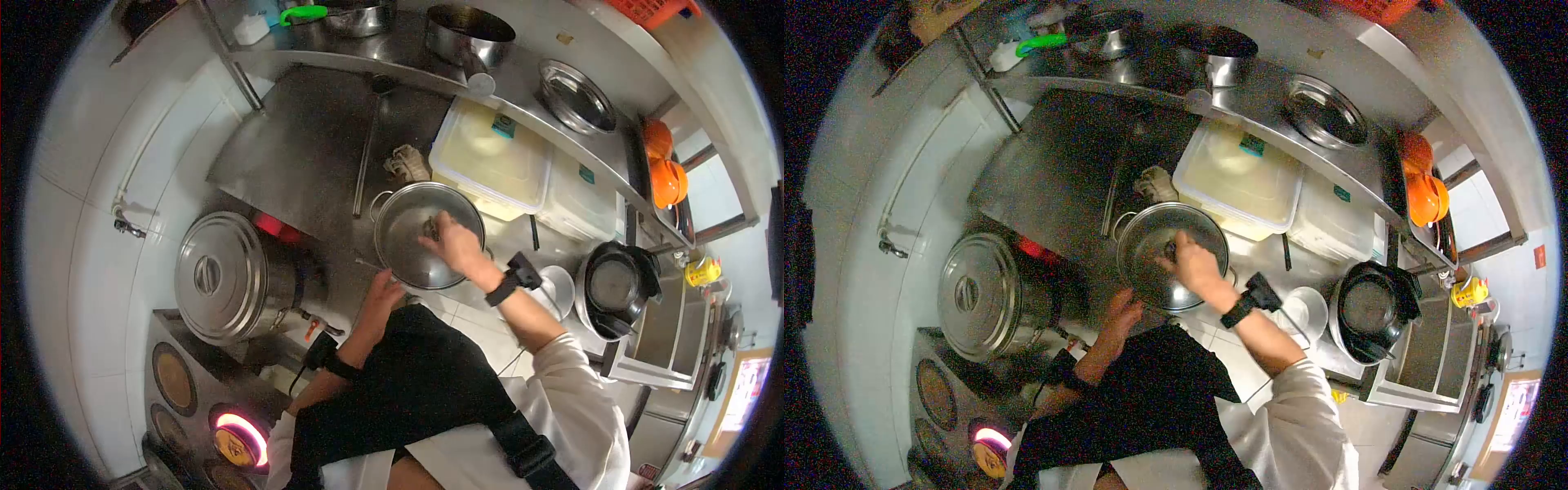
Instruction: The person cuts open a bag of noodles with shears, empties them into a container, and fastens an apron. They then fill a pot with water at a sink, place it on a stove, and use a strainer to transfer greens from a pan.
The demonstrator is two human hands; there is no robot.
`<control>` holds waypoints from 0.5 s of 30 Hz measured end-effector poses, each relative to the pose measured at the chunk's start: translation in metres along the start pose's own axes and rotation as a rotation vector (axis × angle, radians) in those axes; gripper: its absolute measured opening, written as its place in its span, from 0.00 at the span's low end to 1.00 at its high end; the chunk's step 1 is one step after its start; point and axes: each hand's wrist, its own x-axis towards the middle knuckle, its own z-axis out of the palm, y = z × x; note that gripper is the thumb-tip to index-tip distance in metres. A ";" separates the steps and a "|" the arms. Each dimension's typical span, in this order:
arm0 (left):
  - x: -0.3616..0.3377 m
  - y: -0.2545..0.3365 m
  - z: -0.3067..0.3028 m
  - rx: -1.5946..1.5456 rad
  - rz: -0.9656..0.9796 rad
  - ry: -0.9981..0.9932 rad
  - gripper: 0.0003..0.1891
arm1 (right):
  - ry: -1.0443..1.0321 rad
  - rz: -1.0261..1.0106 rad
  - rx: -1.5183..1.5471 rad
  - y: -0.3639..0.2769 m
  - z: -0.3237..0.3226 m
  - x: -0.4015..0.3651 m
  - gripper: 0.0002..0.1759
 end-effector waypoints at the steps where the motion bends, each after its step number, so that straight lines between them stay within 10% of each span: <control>1: -0.001 -0.002 -0.001 -0.007 -0.005 0.016 0.29 | 0.002 0.005 0.003 0.003 0.009 -0.002 0.16; 15: 0.019 -0.025 -0.005 -0.234 -0.206 0.138 0.23 | 0.322 0.254 0.202 0.095 -0.103 0.057 0.25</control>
